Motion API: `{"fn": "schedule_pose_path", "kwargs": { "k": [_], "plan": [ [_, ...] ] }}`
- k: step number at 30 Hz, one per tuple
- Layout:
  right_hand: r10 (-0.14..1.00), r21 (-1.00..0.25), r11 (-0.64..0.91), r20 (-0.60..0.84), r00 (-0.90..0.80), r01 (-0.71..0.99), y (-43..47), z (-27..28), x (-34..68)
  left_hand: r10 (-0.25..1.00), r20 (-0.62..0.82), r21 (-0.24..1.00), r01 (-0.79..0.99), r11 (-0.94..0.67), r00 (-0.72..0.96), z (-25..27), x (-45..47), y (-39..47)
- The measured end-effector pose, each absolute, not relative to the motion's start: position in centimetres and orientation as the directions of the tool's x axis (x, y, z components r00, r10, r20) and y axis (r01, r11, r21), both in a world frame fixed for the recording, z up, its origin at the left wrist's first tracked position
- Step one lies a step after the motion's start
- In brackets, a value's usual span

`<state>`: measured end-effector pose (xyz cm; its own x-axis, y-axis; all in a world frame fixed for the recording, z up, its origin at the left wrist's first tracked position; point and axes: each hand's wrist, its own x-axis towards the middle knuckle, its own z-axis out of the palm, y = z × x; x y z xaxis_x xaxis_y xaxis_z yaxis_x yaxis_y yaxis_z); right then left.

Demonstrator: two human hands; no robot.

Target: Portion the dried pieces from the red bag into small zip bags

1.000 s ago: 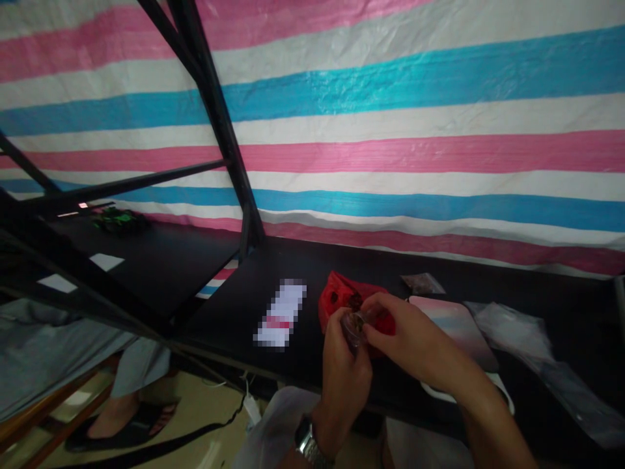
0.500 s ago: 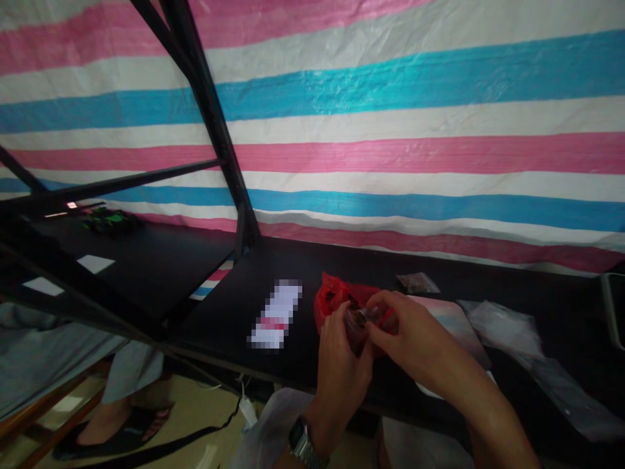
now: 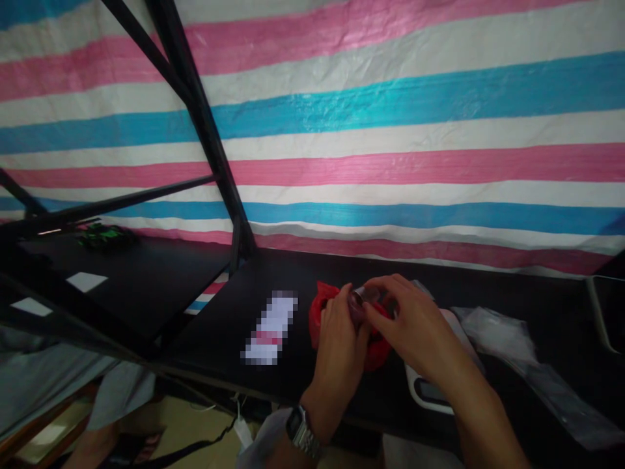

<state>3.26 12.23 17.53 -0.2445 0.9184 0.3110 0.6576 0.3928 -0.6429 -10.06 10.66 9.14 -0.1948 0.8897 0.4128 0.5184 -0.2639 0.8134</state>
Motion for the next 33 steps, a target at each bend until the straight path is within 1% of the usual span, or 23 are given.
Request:
{"fn": "schedule_pose_path", "kwargs": {
  "k": [3, 5, 9, 13, 17, 19, 21, 24, 26, 27, 29, 31, 33],
  "plan": [
    [0.887, -0.623, 0.445, 0.402, -0.225, 0.643, 12.6, 18.4, 3.7, 0.875, 0.469, 0.781, 0.519, -0.348, -0.119, 10.4, -10.0, 11.8],
    [0.883, -0.626, 0.459, 0.400, -0.245, 0.631, 12.9, 18.4, 3.8, 0.875, 0.475, 0.775, 0.517, -0.364, -0.096, 10.3, -9.9, 12.2],
    [0.882, -0.639, 0.471, 0.345, -0.321, 0.608, 13.0, 17.4, 3.4, 0.879, 0.461, 0.804, 0.478, -0.353, -0.126, 8.4, -10.0, 12.4],
    [0.883, -0.634, 0.469, 0.339, -0.324, 0.615, 12.8, 16.8, 2.5, 0.884, 0.432, 0.862, 0.373, -0.345, -0.181, 6.9, -10.5, 12.3],
    [0.886, -0.644, 0.463, 0.329, -0.326, 0.609, 12.4, 16.6, 1.7, 0.883, 0.409, 0.883, 0.344, -0.318, -0.233, 6.5, -10.7, 11.7],
    [0.891, -0.676, 0.454, 0.342, -0.300, 0.580, 12.3, 16.5, 1.6, 0.872, 0.405, 0.896, 0.309, -0.318, -0.277, 6.7, -10.7, 11.4],
    [0.904, -0.722, 0.427, 0.357, -0.236, 0.544, 12.1, 16.3, 1.5, 0.850, 0.372, 0.924, 0.233, -0.303, -0.372, 7.3, -10.7, 11.0],
    [0.932, -0.776, 0.360, 0.323, -0.165, 0.518, 11.9, 15.7, 1.3, 0.805, 0.256, 0.963, 0.064, -0.263, -0.535, 9.1, -11.0, 10.3],
    [0.943, -0.772, 0.331, 0.258, -0.209, 0.543, 11.8, 15.2, 1.3, 0.768, 0.174, 0.969, -0.031, -0.244, -0.616, 10.3, -11.5, 9.8],
    [0.944, -0.749, 0.322, 0.213, -0.251, 0.578, 11.7, 15.0, 1.2, 0.758, 0.137, 0.969, -0.075, -0.237, -0.638, 10.9, -11.6, 9.5],
    [0.941, -0.654, 0.306, 0.099, -0.323, 0.692, 11.6, 14.7, 1.3, 0.779, 0.073, 0.962, -0.162, -0.220, -0.623, 11.4, -11.6, 9.1],
    [0.949, -0.511, 0.266, -0.013, -0.317, 0.818, 11.7, 14.6, 1.6, 0.836, 0.025, 0.954, -0.235, -0.183, -0.548, 11.3, -11.2, 9.1],
    [0.961, -0.371, 0.216, -0.082, -0.264, 0.903, 11.9, 14.6, 1.9, 0.885, -0.036, 0.963, -0.253, -0.094, -0.464, 10.6, -10.6, 9.4]
  ]
}}
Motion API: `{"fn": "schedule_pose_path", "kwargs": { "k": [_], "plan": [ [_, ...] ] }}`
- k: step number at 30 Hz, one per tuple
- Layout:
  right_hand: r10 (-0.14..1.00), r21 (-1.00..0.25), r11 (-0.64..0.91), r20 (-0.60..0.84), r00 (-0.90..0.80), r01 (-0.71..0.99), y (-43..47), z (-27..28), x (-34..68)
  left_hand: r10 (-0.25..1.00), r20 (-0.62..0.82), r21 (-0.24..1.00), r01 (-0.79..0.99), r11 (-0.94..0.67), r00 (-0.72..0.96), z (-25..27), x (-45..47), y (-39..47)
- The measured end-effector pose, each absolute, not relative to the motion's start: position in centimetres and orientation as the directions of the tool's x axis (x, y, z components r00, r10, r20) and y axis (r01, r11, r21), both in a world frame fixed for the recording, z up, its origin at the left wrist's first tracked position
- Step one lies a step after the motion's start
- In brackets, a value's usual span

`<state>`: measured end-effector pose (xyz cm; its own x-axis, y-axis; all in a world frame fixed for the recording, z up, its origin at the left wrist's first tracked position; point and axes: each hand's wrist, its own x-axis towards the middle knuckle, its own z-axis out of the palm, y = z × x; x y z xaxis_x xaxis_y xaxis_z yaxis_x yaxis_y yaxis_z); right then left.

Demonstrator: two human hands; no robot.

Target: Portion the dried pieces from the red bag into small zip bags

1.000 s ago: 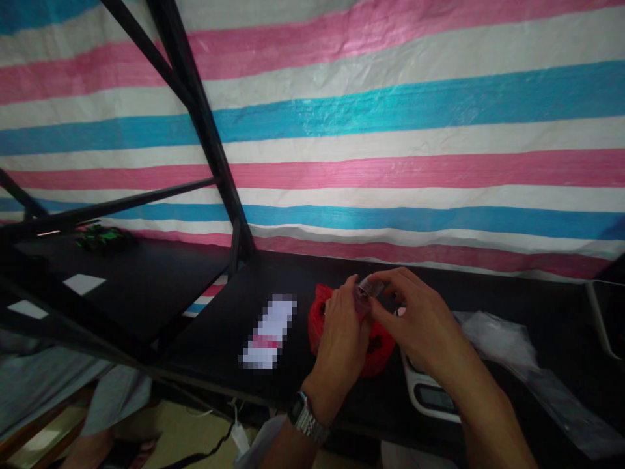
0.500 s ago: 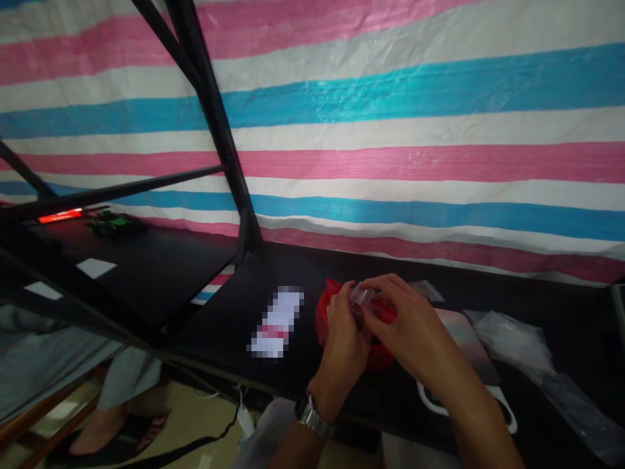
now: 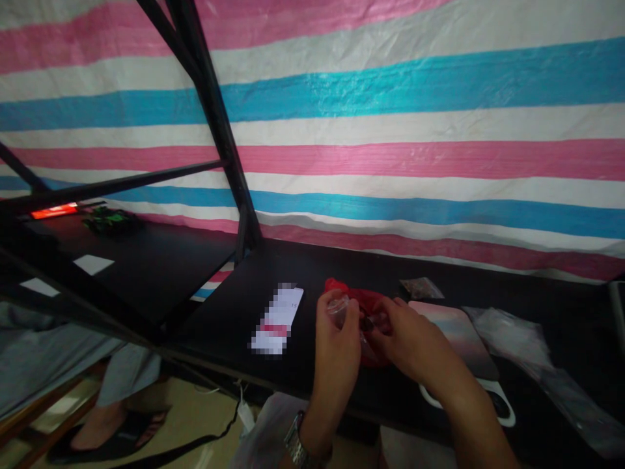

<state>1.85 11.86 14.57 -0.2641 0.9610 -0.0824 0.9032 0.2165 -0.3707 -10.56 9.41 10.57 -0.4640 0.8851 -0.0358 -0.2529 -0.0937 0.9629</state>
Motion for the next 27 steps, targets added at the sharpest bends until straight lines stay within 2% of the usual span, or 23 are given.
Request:
{"fn": "schedule_pose_path", "kwargs": {
  "k": [3, 6, 9, 14, 18, 20, 23, 27],
  "plan": [
    [0.972, -0.234, 0.172, -0.117, -0.203, 0.957, 12.3, 14.5, 2.1, 0.896, -0.099, 0.983, -0.183, 0.020, -0.433, 9.1, -9.8, 10.0],
    [0.980, -0.185, 0.155, -0.093, -0.175, 0.970, 12.8, 14.3, 2.1, 0.859, 0.002, 0.997, -0.062, -0.040, -0.512, 8.0, -9.6, 10.2],
    [0.987, -0.180, 0.138, -0.056, -0.150, 0.974, 13.2, 14.0, 2.0, 0.821, 0.097, 0.995, 0.049, -0.084, -0.562, 7.3, -10.0, 10.1],
    [0.995, -0.235, 0.104, 0.019, -0.102, 0.966, 14.0, 13.3, 2.0, 0.797, 0.154, 0.986, 0.145, -0.085, -0.584, 6.6, -10.6, 10.5],
    [0.990, -0.255, 0.135, 0.068, -0.121, 0.957, 14.2, 13.2, 2.2, 0.794, 0.199, 0.972, 0.217, -0.086, -0.574, 7.0, -11.2, 10.2],
    [0.984, -0.286, 0.178, 0.078, -0.163, 0.942, 14.0, 13.4, 2.2, 0.824, 0.208, 0.939, 0.343, -0.017, -0.526, 7.5, -11.2, 9.5],
    [0.968, -0.321, 0.249, 0.055, -0.244, 0.914, 13.6, 13.5, 1.9, 0.891, 0.153, 0.815, 0.565, 0.131, -0.427, 8.3, -11.0, 8.3],
    [0.977, -0.287, 0.209, 0.022, -0.211, 0.935, 13.8, 12.8, 1.7, 0.949, 0.041, 0.660, 0.721, 0.209, -0.313, 8.4, -10.5, 7.0]
  ]
}}
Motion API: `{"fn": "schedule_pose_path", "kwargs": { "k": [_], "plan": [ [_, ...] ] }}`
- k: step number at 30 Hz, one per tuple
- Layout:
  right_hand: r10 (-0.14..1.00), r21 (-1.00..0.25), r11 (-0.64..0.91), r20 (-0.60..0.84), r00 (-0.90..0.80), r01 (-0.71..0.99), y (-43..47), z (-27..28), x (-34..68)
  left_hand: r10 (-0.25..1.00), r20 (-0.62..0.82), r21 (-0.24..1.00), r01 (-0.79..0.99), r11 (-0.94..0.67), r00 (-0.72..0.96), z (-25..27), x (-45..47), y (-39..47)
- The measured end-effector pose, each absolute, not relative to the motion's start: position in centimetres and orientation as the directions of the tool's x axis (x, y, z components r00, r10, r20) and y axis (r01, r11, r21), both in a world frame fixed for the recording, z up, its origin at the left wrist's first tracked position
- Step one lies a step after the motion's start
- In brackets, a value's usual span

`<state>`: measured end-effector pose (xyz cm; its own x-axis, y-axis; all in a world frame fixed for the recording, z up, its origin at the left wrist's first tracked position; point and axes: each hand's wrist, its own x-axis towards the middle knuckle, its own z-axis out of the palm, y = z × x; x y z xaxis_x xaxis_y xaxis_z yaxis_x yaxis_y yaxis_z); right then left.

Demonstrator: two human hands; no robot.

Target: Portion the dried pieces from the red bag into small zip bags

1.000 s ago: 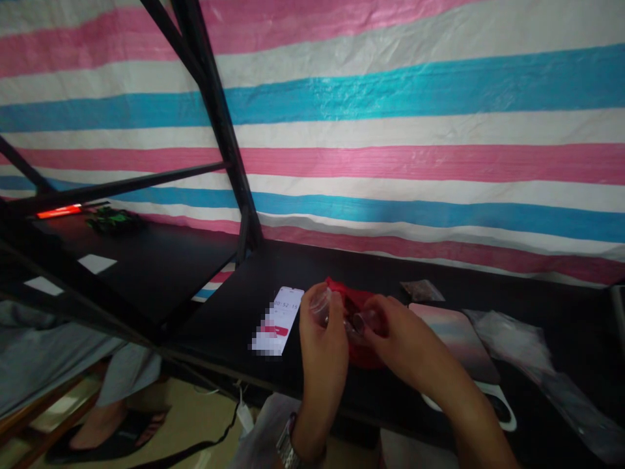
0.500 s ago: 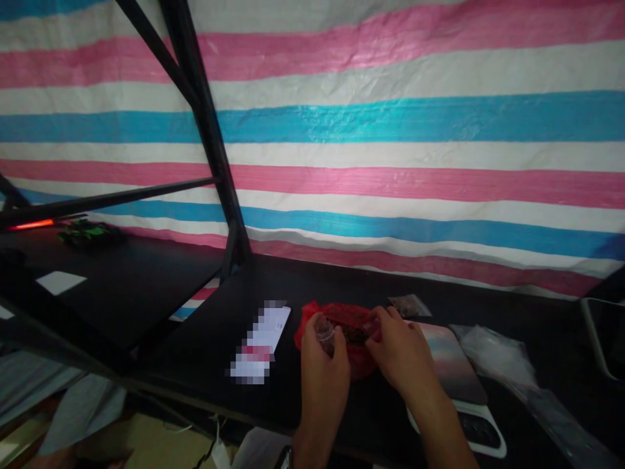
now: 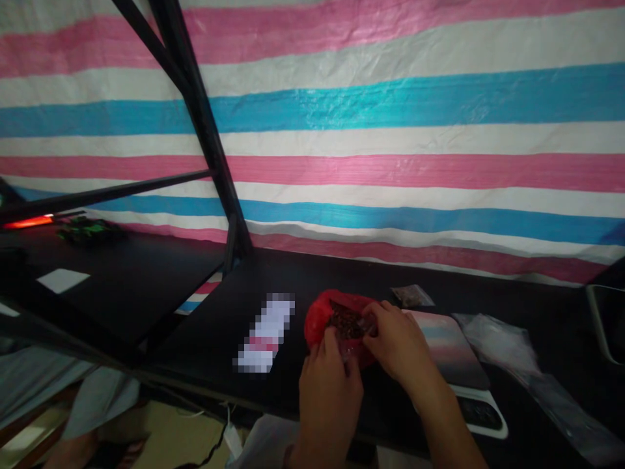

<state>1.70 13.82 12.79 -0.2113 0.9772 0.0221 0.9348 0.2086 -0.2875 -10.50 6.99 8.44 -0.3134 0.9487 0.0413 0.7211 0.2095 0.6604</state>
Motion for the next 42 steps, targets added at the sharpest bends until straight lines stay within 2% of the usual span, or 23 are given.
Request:
{"fn": "schedule_pose_path", "kwargs": {
  "k": [3, 7, 10, 15, 19, 23, 25, 28, 31, 36, 42],
  "plan": [
    [0.985, -0.271, 0.169, 0.069, -0.156, 0.947, 14.4, 12.1, 1.6, 0.952, 0.031, 0.671, 0.713, 0.206, -0.304, 8.0, -10.5, 6.5],
    [0.978, -0.290, 0.208, 0.090, -0.190, 0.934, 14.9, 11.4, 0.9, 0.939, 0.054, 0.826, 0.543, 0.149, -0.339, 7.3, -10.9, 6.4],
    [0.970, -0.358, 0.242, 0.086, -0.226, 0.902, 15.0, 11.1, 0.0, 0.934, 0.044, 0.940, 0.331, 0.082, -0.355, 6.9, -11.3, 6.7],
    [0.945, -0.519, 0.288, 0.021, -0.325, 0.804, 14.8, 11.4, -0.5, 0.887, 0.073, 0.993, 0.112, -0.024, -0.456, 6.4, -12.0, 7.4],
    [0.938, -0.666, 0.222, -0.054, -0.342, 0.712, 15.0, 11.0, 0.1, 0.857, 0.098, 0.991, 0.133, -0.035, -0.507, 6.5, -12.4, 7.4],
    [0.938, -0.839, 0.114, -0.086, -0.335, 0.533, 15.5, 10.3, 1.4, 0.761, 0.286, 0.949, 0.280, -0.143, -0.582, 7.1, -12.6, 7.2],
    [0.934, -0.895, 0.093, -0.073, -0.349, 0.436, 15.6, 10.6, 2.2, 0.774, 0.330, 0.937, 0.285, -0.200, -0.540, 7.6, -12.1, 7.2],
    [0.937, -0.935, 0.091, -0.036, -0.347, 0.342, 15.2, 11.9, 3.4, 0.855, 0.298, 0.950, 0.220, -0.222, -0.425, 8.2, -10.8, 7.4],
    [0.948, -0.936, 0.121, 0.010, -0.317, 0.331, 14.5, 13.7, 4.4, 0.905, 0.275, 0.959, 0.158, -0.235, -0.326, 8.4, -9.5, 8.1],
    [0.957, -0.856, 0.250, 0.147, -0.250, 0.453, 13.1, 15.6, 4.7, 0.923, 0.257, 0.964, 0.140, -0.225, -0.288, 7.7, -8.8, 9.2],
    [0.904, -0.576, 0.421, 0.334, -0.268, 0.700, 12.2, 15.1, 3.5, 0.934, 0.229, 0.973, 0.107, -0.207, -0.276, 7.4, -8.6, 10.0]
  ]
}}
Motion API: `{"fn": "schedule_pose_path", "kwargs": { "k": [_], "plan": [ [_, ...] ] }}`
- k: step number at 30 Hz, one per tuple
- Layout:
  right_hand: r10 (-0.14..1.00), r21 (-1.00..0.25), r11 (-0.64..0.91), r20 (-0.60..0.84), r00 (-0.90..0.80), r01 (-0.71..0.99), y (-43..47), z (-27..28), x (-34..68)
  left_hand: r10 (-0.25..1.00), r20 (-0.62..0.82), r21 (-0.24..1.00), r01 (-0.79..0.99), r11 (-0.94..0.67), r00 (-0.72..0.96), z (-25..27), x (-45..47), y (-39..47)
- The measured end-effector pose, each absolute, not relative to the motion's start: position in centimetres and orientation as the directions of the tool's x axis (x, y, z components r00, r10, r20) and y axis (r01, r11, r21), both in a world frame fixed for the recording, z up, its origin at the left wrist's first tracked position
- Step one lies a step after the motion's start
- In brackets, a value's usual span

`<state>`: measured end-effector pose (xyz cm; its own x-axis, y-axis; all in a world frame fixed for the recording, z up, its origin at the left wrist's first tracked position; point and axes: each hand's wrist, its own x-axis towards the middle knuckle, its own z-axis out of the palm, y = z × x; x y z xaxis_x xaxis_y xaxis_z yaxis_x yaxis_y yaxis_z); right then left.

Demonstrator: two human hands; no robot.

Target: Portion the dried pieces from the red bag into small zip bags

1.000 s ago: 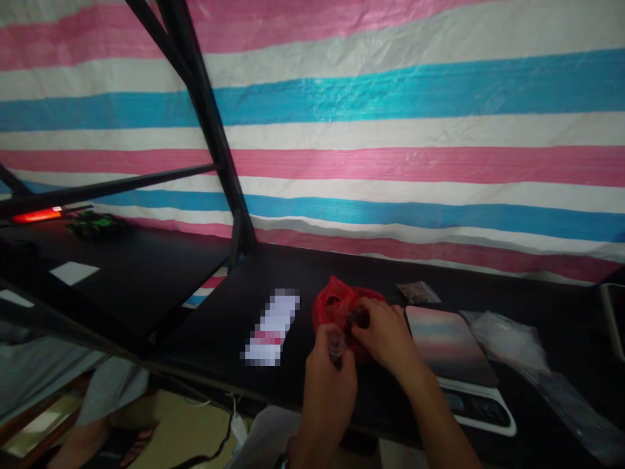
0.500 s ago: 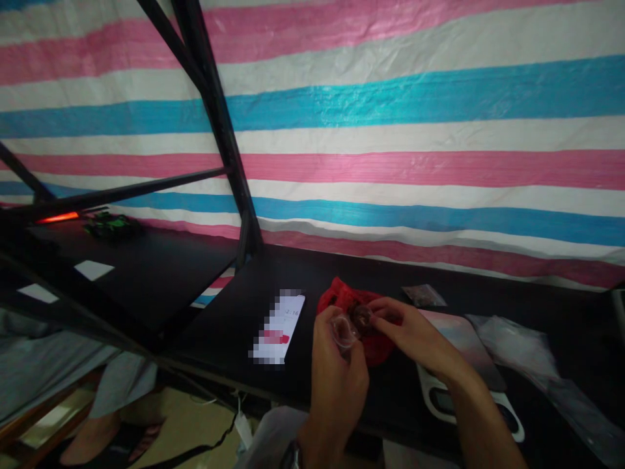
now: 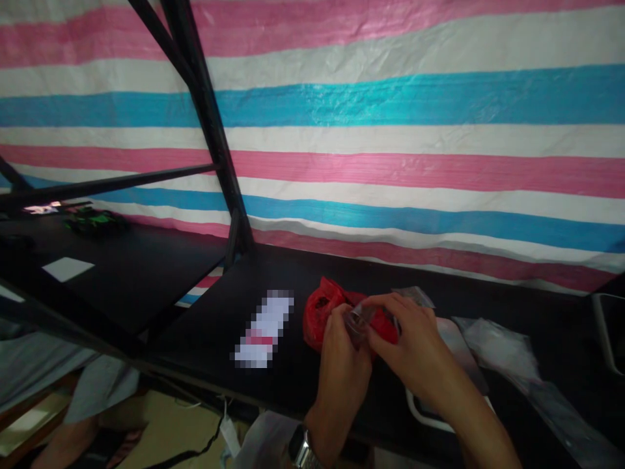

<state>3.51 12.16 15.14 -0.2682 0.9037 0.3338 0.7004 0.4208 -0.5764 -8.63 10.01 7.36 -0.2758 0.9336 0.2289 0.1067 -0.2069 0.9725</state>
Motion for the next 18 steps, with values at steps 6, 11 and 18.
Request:
{"fn": "schedule_pose_path", "kwargs": {
  "k": [6, 11, 18],
  "plan": [
    [0.866, -0.505, 0.480, 0.402, -0.297, 0.718, 12.2, 14.9, 3.6, 0.924, 0.233, 0.972, 0.095, -0.214, -0.302, 7.7, -8.3, 10.5],
    [0.871, -0.558, 0.474, 0.413, -0.268, 0.681, 12.4, 15.0, 4.1, 0.914, 0.237, 0.971, 0.099, -0.216, -0.328, 7.5, -8.1, 10.5],
    [0.908, -0.536, 0.357, 0.391, -0.150, 0.765, 14.1, 13.6, 3.3, 0.786, 0.380, 0.924, 0.177, -0.338, -0.487, 7.2, -9.1, 9.9]
  ]
}}
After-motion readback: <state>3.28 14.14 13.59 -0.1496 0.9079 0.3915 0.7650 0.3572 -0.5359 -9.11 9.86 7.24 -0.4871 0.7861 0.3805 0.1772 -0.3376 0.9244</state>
